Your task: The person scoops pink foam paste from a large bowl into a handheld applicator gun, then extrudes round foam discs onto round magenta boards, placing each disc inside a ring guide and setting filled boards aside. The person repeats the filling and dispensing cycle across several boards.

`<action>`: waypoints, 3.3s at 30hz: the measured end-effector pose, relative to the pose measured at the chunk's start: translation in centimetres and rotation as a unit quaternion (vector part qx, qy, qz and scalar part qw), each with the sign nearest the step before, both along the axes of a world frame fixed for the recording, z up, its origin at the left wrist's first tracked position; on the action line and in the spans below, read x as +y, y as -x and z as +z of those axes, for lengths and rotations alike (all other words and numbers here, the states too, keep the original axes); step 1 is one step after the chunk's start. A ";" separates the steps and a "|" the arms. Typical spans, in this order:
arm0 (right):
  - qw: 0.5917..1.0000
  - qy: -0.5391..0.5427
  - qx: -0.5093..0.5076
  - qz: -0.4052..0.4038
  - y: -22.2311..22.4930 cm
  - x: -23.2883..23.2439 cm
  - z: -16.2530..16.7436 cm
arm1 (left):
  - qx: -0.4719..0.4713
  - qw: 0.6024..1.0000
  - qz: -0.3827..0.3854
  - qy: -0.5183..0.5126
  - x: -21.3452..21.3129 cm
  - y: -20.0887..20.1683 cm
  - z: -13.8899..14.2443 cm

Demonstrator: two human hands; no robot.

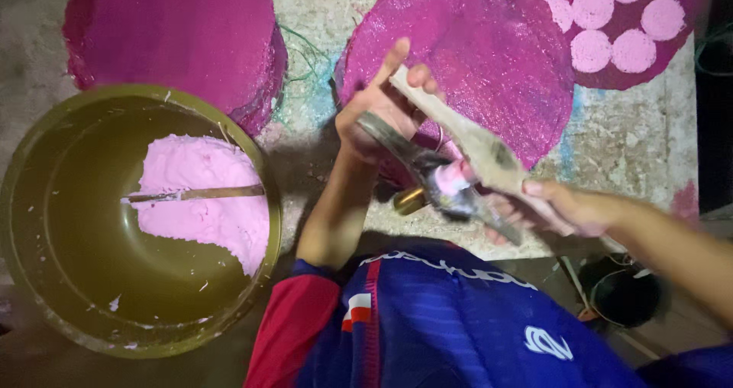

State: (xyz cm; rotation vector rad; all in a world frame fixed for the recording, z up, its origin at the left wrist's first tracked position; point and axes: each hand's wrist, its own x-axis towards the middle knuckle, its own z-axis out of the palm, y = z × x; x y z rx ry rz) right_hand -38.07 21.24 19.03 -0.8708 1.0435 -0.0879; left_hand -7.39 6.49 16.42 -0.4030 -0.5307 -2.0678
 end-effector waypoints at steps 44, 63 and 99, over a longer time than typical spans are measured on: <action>0.943 0.183 0.268 0.071 -8.6 -8.8 6.3 | 0.065 0.988 0.096 -0.104 -6.8 -0.6 -5.9; 0.905 0.334 0.263 0.001 -7.7 -8.9 4.4 | -0.068 0.979 0.178 -0.069 -8.2 -2.0 -2.1; 0.886 0.380 -0.057 -0.259 -2.8 -2.2 1.3 | -0.736 0.497 0.346 0.301 -1.6 -4.9 -4.5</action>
